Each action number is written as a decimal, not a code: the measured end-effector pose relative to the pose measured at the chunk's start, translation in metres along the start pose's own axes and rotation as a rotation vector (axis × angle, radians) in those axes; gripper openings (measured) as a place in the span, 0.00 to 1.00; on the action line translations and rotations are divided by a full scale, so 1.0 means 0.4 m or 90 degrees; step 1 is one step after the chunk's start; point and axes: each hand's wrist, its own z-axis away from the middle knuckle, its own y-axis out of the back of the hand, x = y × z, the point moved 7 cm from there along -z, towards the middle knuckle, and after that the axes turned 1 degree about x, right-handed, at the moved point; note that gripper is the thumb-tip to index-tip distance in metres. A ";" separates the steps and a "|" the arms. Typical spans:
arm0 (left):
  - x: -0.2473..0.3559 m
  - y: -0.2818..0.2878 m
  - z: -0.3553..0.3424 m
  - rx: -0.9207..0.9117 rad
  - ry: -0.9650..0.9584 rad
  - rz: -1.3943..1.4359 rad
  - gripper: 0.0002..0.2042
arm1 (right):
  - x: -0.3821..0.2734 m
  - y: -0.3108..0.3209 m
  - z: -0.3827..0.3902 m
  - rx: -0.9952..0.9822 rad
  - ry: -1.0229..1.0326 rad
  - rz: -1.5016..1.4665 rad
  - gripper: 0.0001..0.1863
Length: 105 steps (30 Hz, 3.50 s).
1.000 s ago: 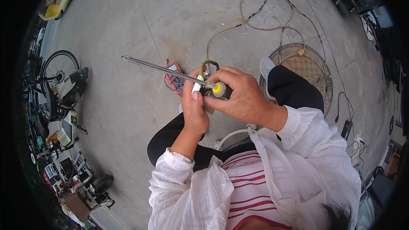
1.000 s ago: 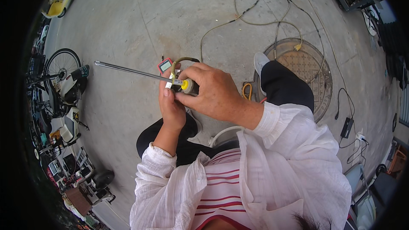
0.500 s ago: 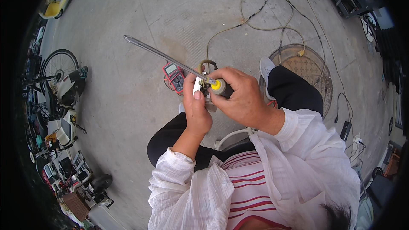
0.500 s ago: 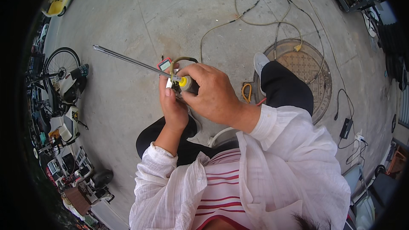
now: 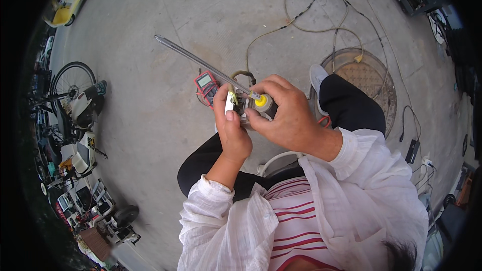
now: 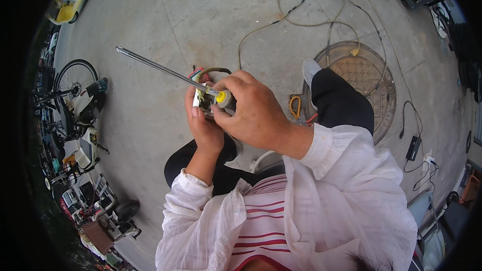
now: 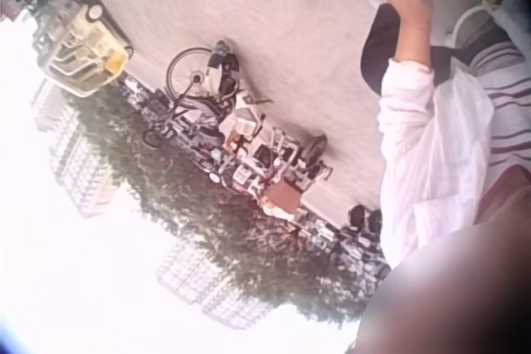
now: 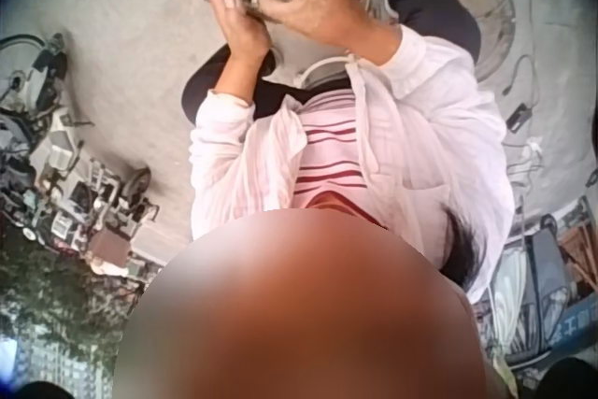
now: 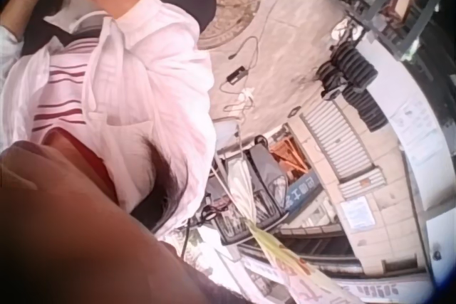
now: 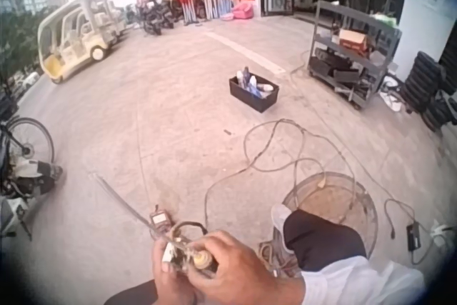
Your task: The person uses a screwdriver to open a white power strip, adjusts internal wires, and closes the casing. They then plug the power strip into another outlet and connect a black power adapter to test the connection.
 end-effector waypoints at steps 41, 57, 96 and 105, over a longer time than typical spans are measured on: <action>0.011 -0.012 -0.009 0.005 -0.032 0.055 0.36 | -0.004 -0.009 0.012 0.040 0.037 0.029 0.12; 0.018 -0.006 -0.012 -0.045 -0.004 0.072 0.38 | -0.018 0.004 0.004 0.055 0.078 -0.004 0.11; -0.026 -0.006 -0.026 -0.015 0.068 0.011 0.26 | 0.032 -0.014 -0.022 0.002 0.036 0.049 0.12; -0.018 0.022 -0.027 -0.019 0.104 -0.048 0.15 | 0.043 -0.011 -0.027 -0.034 0.044 0.090 0.12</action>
